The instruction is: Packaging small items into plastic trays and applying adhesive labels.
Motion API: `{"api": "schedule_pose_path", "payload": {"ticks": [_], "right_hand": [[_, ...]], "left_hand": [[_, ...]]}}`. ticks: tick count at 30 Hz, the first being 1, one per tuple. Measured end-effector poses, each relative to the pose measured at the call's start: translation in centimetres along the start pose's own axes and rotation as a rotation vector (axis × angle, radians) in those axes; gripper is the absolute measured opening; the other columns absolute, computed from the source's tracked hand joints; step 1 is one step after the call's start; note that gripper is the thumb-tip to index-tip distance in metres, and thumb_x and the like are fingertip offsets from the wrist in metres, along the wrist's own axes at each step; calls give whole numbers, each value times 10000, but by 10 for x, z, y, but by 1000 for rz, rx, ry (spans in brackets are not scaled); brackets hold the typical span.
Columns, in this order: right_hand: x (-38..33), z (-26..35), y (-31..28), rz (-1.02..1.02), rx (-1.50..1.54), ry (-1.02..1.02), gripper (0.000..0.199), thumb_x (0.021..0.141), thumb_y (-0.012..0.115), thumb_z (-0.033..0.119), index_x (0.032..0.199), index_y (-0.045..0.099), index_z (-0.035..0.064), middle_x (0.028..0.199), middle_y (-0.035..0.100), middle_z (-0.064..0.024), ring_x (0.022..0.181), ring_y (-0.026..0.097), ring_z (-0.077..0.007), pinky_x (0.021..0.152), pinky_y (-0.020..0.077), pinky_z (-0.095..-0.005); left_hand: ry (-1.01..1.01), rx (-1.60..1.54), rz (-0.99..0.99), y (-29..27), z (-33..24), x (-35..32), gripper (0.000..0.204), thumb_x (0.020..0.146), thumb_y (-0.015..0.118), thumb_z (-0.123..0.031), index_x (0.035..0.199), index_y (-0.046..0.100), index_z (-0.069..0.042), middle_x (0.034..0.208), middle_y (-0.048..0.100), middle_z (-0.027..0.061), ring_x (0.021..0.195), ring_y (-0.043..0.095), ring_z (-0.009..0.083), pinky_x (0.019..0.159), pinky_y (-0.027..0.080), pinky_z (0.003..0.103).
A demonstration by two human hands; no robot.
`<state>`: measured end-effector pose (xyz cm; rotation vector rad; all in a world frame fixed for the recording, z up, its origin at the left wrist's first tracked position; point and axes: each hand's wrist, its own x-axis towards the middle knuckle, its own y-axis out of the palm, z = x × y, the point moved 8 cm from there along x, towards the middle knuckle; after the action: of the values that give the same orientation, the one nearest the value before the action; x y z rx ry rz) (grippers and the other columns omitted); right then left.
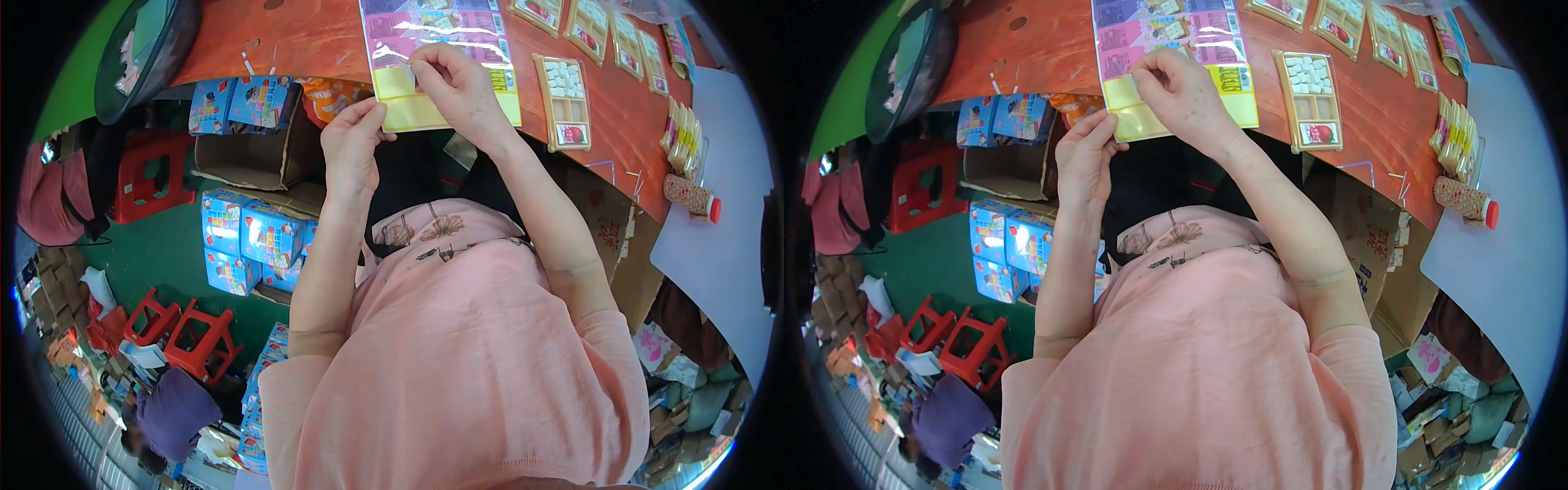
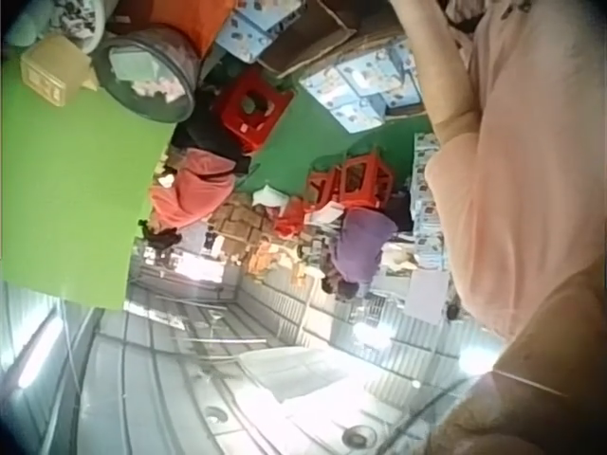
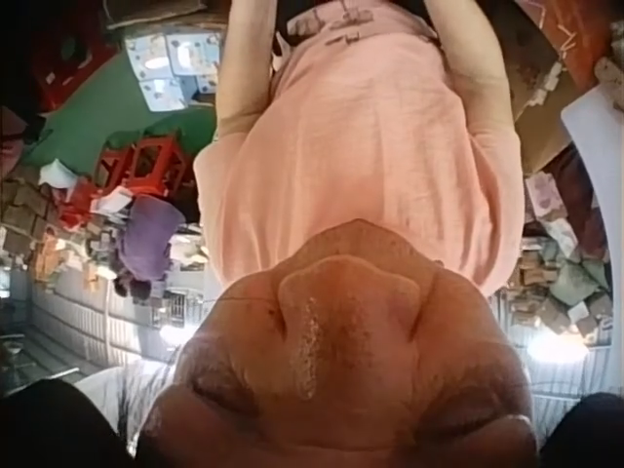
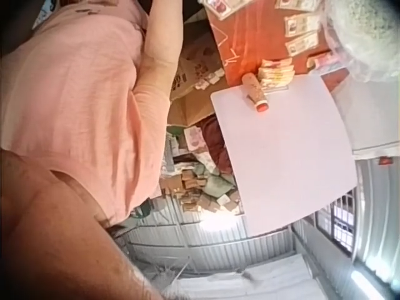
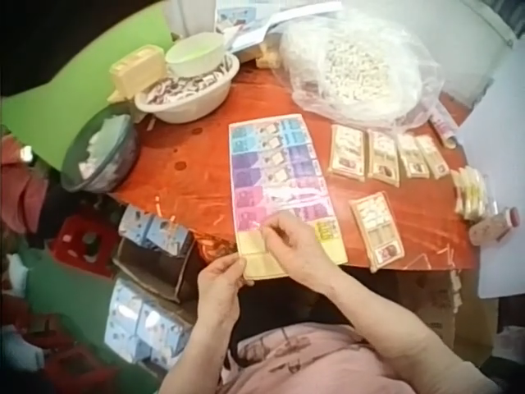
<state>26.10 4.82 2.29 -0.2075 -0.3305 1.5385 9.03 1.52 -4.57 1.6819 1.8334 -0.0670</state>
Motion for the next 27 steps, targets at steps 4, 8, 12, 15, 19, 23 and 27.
{"api": "schedule_pose_path", "payload": {"ticks": [4, 8, 12, 15, 19, 23, 27], "right_hand": [[8, -8, -17, -36, 471, 268, 251, 991, 603, 196, 1115, 645, -18, 994, 653, -52, 873, 621, -96, 799, 512, -253], [14, -4, -90, -262, 828, 61, 227, 1000, 563, 123, 1138, 623, -47, 1069, 642, -84, 987, 608, -156, 869, 493, -311], [1, 18, -173, -422, 1073, -144, 230, 1000, 552, 129, 1151, 619, -31, 1106, 634, -111, 1008, 602, -179, 878, 509, -337], [-23, 50, -210, -540, 1087, -291, 209, 996, 539, 104, 1143, 618, -23, 1092, 634, -108, 1022, 594, -187, 886, 507, -351], [-71, 100, -217, -801, 540, -422, 146, 972, 537, 56, 1061, 624, -21, 1122, 632, -108, 1057, 584, -243, 905, 480, -397], [-92, 145, -145, -697, -321, -624, 50, 922, 578, 48, 952, 616, 35, 1083, 628, -106, 1020, 592, -243, 904, 475, -401], [-99, 131, -62, -416, -540, -716, 218, 746, 697, 53, 953, 635, 84, 1083, 622, -99, 1012, 589, -268, 941, 432, -433]], "left_hand": [[69, -36, -79, 0, -19, 0, 211, 905, 687, -53, 1064, 667, 83, 934, 707, 123, 724, 669, 163, 577, 541, 269], [171, -26, -245, -20, -41, 14, 207, 907, 677, -44, 1056, 657, 99, 943, 708, 151, 686, 674, 186, 550, 544, 279], [290, -55, -312, -23, -70, 25, 210, 901, 669, -26, 1060, 652, 110, 941, 706, 170, 631, 661, 193, 545, 541, 273], [429, 81, -314, -30, -78, 40, 199, 911, 664, -41, 1047, 652, 104, 934, 693, 151, 661, 652, 186, 575, 531, 257], [709, 518, -330, 5, -101, 10, 219, 928, 666, -83, 1083, 655, 72, 1075, 650, 140, 889, 616, 192, 752, 502, 300], [774, 665, -33, 74, -106, -60, 304, 972, 639, -181, 1184, 637, 38, 1310, 568, 138, 1188, 536, 214, 1006, 434, 380], [256, -205, 417, 132, -65, -104, 491, 1074, 435, -316, 1378, 471, 67, 1296, 594, 144, 1203, 564, 219, 1014, 452, 343]]}}
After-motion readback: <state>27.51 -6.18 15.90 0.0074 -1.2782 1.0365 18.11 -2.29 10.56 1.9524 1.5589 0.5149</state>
